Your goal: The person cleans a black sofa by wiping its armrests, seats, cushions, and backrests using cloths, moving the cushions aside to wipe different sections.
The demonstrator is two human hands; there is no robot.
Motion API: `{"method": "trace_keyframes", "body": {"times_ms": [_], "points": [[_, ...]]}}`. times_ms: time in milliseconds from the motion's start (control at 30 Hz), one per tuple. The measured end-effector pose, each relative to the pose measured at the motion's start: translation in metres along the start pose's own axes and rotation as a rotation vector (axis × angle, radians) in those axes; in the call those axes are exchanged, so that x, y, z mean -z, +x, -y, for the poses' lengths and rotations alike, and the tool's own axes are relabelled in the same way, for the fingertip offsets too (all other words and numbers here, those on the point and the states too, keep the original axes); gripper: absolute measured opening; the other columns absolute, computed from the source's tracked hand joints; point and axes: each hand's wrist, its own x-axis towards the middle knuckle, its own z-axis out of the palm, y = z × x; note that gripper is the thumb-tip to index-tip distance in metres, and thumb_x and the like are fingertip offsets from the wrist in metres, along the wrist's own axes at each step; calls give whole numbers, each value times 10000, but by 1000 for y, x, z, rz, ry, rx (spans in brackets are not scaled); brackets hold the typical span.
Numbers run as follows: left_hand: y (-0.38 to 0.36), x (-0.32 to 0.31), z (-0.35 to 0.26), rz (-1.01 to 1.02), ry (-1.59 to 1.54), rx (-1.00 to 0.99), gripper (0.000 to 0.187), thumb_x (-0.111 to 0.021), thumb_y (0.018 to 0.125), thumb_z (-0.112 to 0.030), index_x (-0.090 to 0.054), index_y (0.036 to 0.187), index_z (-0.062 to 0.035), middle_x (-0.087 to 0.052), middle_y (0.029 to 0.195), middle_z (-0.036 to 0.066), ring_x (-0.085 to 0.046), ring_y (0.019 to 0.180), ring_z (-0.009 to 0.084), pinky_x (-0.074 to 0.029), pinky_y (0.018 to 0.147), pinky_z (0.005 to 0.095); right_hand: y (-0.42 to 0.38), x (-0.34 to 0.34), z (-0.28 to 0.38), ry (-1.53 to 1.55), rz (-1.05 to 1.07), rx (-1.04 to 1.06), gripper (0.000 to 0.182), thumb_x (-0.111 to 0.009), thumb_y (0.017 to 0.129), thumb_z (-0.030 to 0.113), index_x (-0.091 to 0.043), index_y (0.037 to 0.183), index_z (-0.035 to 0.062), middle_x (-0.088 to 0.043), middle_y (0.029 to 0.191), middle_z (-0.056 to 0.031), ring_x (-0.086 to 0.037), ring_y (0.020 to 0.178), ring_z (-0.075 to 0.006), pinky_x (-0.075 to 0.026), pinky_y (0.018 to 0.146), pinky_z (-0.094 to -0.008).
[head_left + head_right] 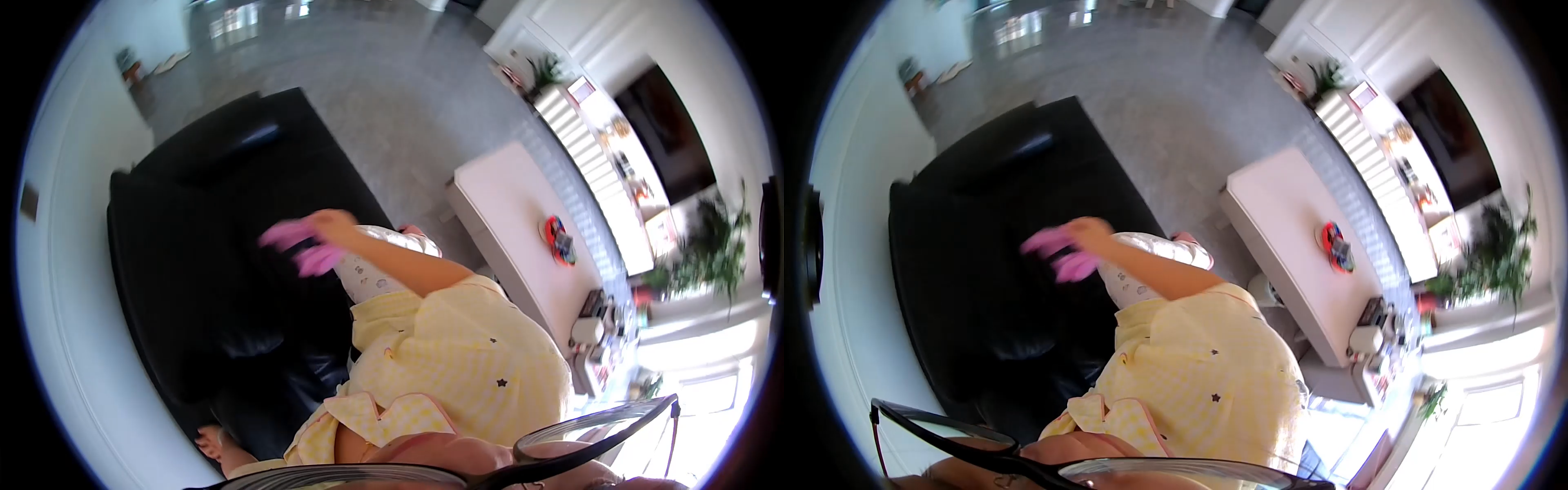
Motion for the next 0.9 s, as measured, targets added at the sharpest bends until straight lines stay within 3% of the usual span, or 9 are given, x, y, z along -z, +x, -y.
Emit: {"method": "trace_keyframes", "body": {"times_ms": [33,67,233,267,400,567,633,767,900], "points": [[-3,17,-4,-9,-35,-19,386,-474,828,-489,-617,1060,-216,-611,1109,11,-555,1053,253,-429,850,460,-5,68,-61,292,-67,-261,269,-522,893,214,-631,1078,52,-661,960,-108,-632,780,-170,-520,674,-308],[-13,43,-24,-15,-104,-78,384,-474,829,-487,-617,1059,-214,-612,1107,12,-556,1051,254,-430,848,459,-35,138,-90,-335,-342,-283,332,-508,875,338,-661,1061,109,-674,943,-105,-637,859,-244,-488,751,-365],[-119,197,-141,187,-743,-683,376,-475,832,-477,-618,1051,-206,-615,1097,19,-559,1045,257,-434,842,454,-205,338,-239,610,-1527,-767,503,-460,905,421,-619,1041,-36,-660,849,-126,-639,755,-226,-515,588,-377],[-149,237,-167,269,-877,-830,375,-475,832,-475,-618,1049,-205,-616,1095,20,-560,1043,258,-435,841,453,-227,350,-261,817,-1675,-632,489,-449,912,435,-608,1023,-13,-650,876,-97,-632,732,-246,-513,568,-377],[-273,402,-267,535,-1228,-1281,369,-476,834,-467,-618,1043,-198,-618,1088,26,-563,1038,261,-439,836,448,-233,412,-297,1090,-1626,-856,343,-474,895,493,-571,907,164,-583,804,-26,-585,618,-188,-434,426,-363],[-416,564,-363,671,-1284,-1547,361,-478,837,-457,-618,1035,-190,-622,1078,33,-566,1031,265,-443,829,443,-124,527,-341,909,-1359,-907,361,-473,905,471,-578,955,129,-594,821,-38,-606,665,-187,-481,478,-371],[-445,608,-389,693,-1214,-1582,358,-478,838,-453,-618,1031,-187,-623,1074,36,-567,1028,267,-445,827,441,-87,568,-340,798,-1050,-810,386,-514,892,457,-576,1017,97,-601,843,-59,-612,683,-187,-504,510,-367],[-445,647,-409,769,-975,-1535,352,-479,840,-446,-619,1025,-180,-626,1066,41,-570,1023,270,-449,821,437,-46,628,-306,691,-989,-823,488,-592,847,447,-588,1037,-1,-609,844,-98,-617,695,-194,-508,506,-332],[-397,666,-418,822,-741,-1397,346,-480,842,-438,-619,1018,-173,-628,1058,47,-573,1018,273,-453,816,433,-35,656,-281,668,-875,-938,462,-620,823,465,-597,999,38,-624,837,-67,-617,674,-178,-511,526,-335]]}}
